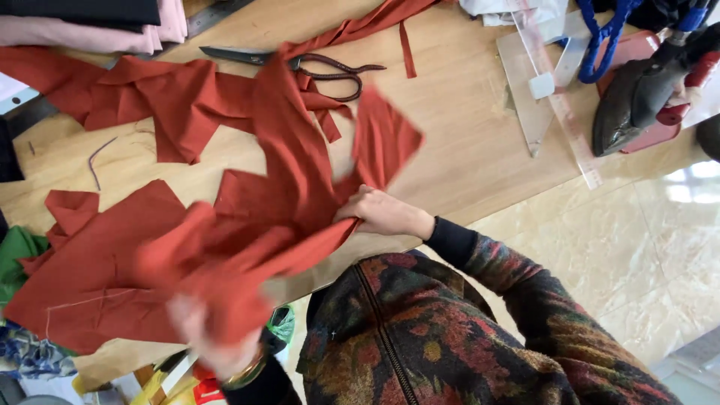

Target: Cutting a pattern piece from orange fabric using scissors and then arranging and smoothing the cut pieces on a table.

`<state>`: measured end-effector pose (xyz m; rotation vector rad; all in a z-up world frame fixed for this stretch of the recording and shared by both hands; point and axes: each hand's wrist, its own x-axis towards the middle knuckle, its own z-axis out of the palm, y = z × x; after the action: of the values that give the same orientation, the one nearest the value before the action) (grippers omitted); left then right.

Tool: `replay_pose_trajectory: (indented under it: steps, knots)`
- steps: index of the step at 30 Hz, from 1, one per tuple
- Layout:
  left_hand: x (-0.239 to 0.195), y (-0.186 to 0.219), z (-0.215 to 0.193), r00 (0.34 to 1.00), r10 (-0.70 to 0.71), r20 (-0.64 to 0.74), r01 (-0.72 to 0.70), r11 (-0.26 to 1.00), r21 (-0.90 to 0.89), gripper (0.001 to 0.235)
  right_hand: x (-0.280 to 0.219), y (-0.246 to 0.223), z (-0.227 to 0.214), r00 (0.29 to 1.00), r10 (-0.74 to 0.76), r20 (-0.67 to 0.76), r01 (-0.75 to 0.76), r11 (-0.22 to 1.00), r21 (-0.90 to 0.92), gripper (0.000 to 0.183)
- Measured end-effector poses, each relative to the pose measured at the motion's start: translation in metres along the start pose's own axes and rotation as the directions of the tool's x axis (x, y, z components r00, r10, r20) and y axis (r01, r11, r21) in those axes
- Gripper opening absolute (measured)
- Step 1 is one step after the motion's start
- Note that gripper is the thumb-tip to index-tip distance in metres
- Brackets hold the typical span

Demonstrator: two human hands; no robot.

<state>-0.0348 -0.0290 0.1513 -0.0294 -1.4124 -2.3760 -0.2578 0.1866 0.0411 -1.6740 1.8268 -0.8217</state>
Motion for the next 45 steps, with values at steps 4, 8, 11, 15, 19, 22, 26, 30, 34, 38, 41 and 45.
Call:
replay_pose_trajectory:
  steps: [4, 8, 11, 15, 19, 22, 26, 30, 34, 38, 41, 45]
  knots:
    - [-0.01, 0.016, -0.051, 0.937, -0.063, -0.344, 0.046, 0.997, -0.058, 0.077, -0.014, 0.025, -0.011, 0.997, 0.061, 0.037, -0.061, 0.998, 0.0, 0.04]
    - [-0.028, 0.013, -0.086, 0.411, -0.204, -0.889, 0.008, 0.975, -0.22, 0.042, -0.024, 0.053, -0.059, 0.987, 0.08, -0.141, -0.073, 0.996, 0.058, 0.045]
    - [0.009, -0.011, -0.111, 0.364, -0.163, -0.917, -0.071, 0.977, -0.202, 0.034, -0.032, 0.084, -0.115, 0.917, 0.237, -0.32, -0.27, 0.961, -0.064, 0.034]
    - [0.097, 0.005, -0.085, 0.871, -0.127, -0.474, 0.011, 0.971, -0.24, 0.015, -0.053, 0.143, -0.227, 0.724, -0.011, -0.69, -0.52, 0.649, -0.556, 0.058]
    - [0.132, 0.037, -0.049, 0.952, 0.043, -0.302, -0.101, 0.979, -0.177, 0.016, -0.061, 0.073, -0.235, 0.719, -0.002, -0.696, -0.48, 0.722, -0.498, 0.045]
    - [0.117, 0.047, -0.036, 0.966, 0.097, -0.238, -0.149, 0.967, -0.208, 0.019, -0.131, 0.006, -0.238, 0.697, 0.023, -0.717, -0.431, 0.812, -0.393, 0.029]
    - [0.059, 0.025, -0.06, 0.797, -0.243, -0.553, 0.067, 0.945, -0.32, 0.026, -0.124, -0.047, -0.214, 0.792, 0.271, -0.548, -0.413, 0.898, -0.153, 0.018]
    - [-0.074, -0.075, -0.164, 0.457, -0.462, -0.76, 0.505, 0.838, -0.206, 0.044, -0.127, 0.036, -0.146, 0.842, 0.54, 0.02, -0.54, 0.842, 0.013, 0.032]
    - [-0.062, -0.065, -0.105, 0.459, -0.431, -0.777, 0.879, 0.348, 0.326, 0.069, -0.089, 0.067, -0.136, 0.774, 0.542, 0.326, -0.553, 0.83, -0.066, 0.054]
    - [-0.059, -0.087, -0.09, 0.698, 0.04, -0.715, 0.706, 0.127, 0.697, 0.031, -0.037, 0.131, -0.166, 0.86, 0.509, -0.042, -0.511, 0.855, -0.086, 0.033]
    - [-0.036, -0.107, -0.069, 0.86, 0.243, -0.449, 0.468, -0.027, 0.883, 0.019, -0.004, 0.232, -0.184, 0.821, 0.35, -0.452, -0.496, 0.828, -0.261, 0.029]
    - [0.0, -0.138, -0.045, 0.988, 0.009, -0.153, 0.153, -0.134, 0.979, 0.026, 0.034, 0.289, -0.213, 0.695, 0.211, -0.688, -0.585, 0.722, -0.37, 0.047]
